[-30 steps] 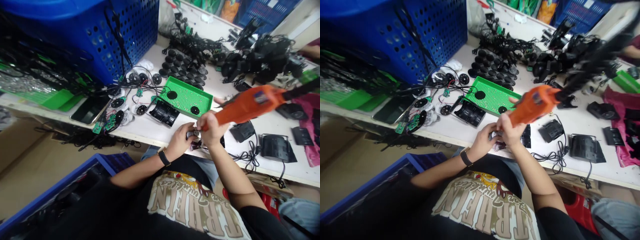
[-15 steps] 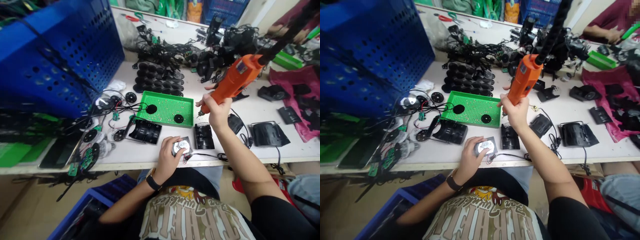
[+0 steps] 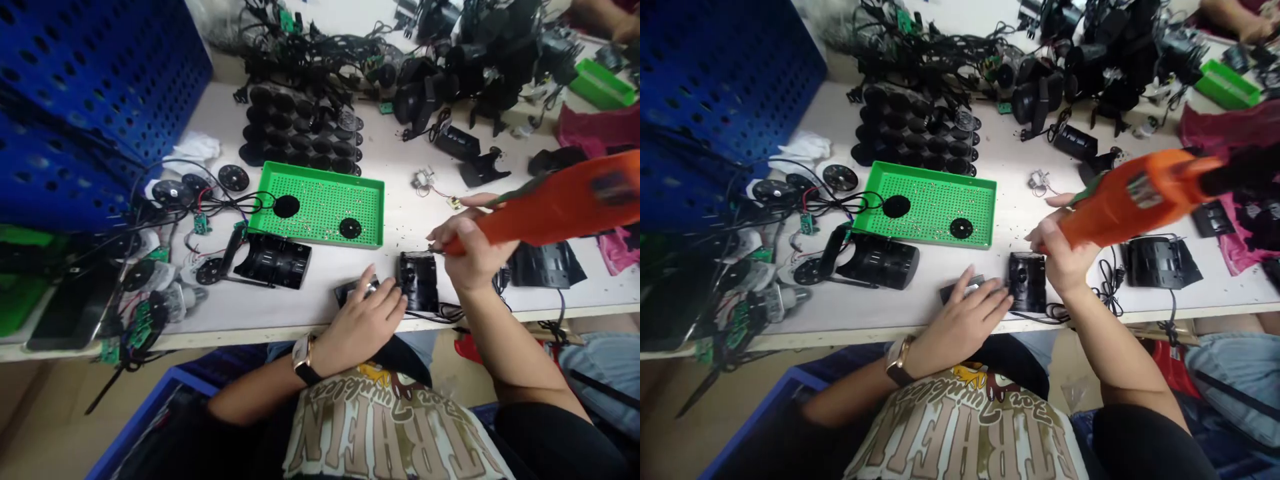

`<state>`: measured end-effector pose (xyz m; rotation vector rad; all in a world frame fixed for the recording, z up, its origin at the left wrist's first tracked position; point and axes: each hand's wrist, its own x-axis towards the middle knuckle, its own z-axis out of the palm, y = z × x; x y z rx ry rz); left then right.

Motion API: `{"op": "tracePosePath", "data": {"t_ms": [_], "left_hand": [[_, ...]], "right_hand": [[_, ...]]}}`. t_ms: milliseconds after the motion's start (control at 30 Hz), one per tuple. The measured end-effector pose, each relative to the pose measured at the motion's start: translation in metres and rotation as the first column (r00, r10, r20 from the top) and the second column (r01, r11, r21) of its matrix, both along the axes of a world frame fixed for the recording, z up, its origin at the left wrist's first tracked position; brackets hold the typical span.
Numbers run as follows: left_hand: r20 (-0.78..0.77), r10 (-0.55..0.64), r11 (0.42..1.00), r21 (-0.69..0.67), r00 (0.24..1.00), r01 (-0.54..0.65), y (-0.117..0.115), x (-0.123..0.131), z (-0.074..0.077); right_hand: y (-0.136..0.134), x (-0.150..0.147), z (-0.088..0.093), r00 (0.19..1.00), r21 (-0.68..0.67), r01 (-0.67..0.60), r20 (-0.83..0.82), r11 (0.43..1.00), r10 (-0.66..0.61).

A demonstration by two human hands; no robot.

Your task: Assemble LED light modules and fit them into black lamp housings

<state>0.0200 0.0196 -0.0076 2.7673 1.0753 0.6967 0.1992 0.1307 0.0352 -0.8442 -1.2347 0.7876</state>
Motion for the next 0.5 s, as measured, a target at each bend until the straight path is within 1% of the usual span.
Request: {"op": "tracePosePath", "data": {"t_ms": [33,67,133,167,267,300,367,400,433,500], "left_hand": [[-0.023,-0.061,0.998,0.004,0.998,0.061,0.003,0.003,0.0],[-0.037,-0.096,0.995,0.0,0.995,0.096,0.005,0.005,-0.002],[-0.046,-0.103,0.994,-0.029,0.994,0.101,0.007,0.008,-0.005],[-0.047,-0.092,0.995,-0.046,0.995,0.09,0.007,0.008,-0.006],[0.009,-0.077,0.993,-0.089,0.997,0.077,0.003,0.002,-0.004],[0.062,-0.082,0.99,-0.113,0.995,0.089,0.002,-0.002,-0.002],[0.223,-0.07,0.977,-0.179,0.972,0.111,-0.001,-0.013,0.004],[0.312,-0.03,0.972,-0.213,0.95,0.1,-0.001,-0.018,0.006],[0.386,0.041,0.969,-0.241,0.922,0.058,-0.001,-0.024,0.008],[0.46,0.229,0.956,-0.273,0.858,-0.109,0.001,-0.032,0.01]], "right_hand": [[-0.003,-0.001,0.004,1.0,0.016,0.017,-0.022,1.0,-0.017],[-0.006,-0.004,0.008,0.999,0.031,0.021,-0.046,0.999,-0.019],[-0.011,-0.012,0.008,0.996,0.053,-0.012,-0.092,0.999,0.016],[-0.012,-0.016,0.004,0.994,0.054,-0.041,-0.101,0.998,0.046],[-0.008,-0.027,-0.02,0.991,-0.009,-0.135,-0.022,0.991,0.135],[-0.005,-0.029,-0.029,0.988,-0.043,-0.154,0.016,0.987,0.155],[0.002,-0.033,-0.045,0.982,-0.092,-0.173,0.066,0.981,0.18],[0.006,-0.034,-0.05,0.981,-0.098,-0.174,0.07,0.98,0.182],[0.008,-0.035,-0.051,0.981,-0.09,-0.175,0.07,0.98,0.182],[0.008,-0.037,-0.045,0.983,-0.055,-0.171,0.058,0.984,0.174]]}}
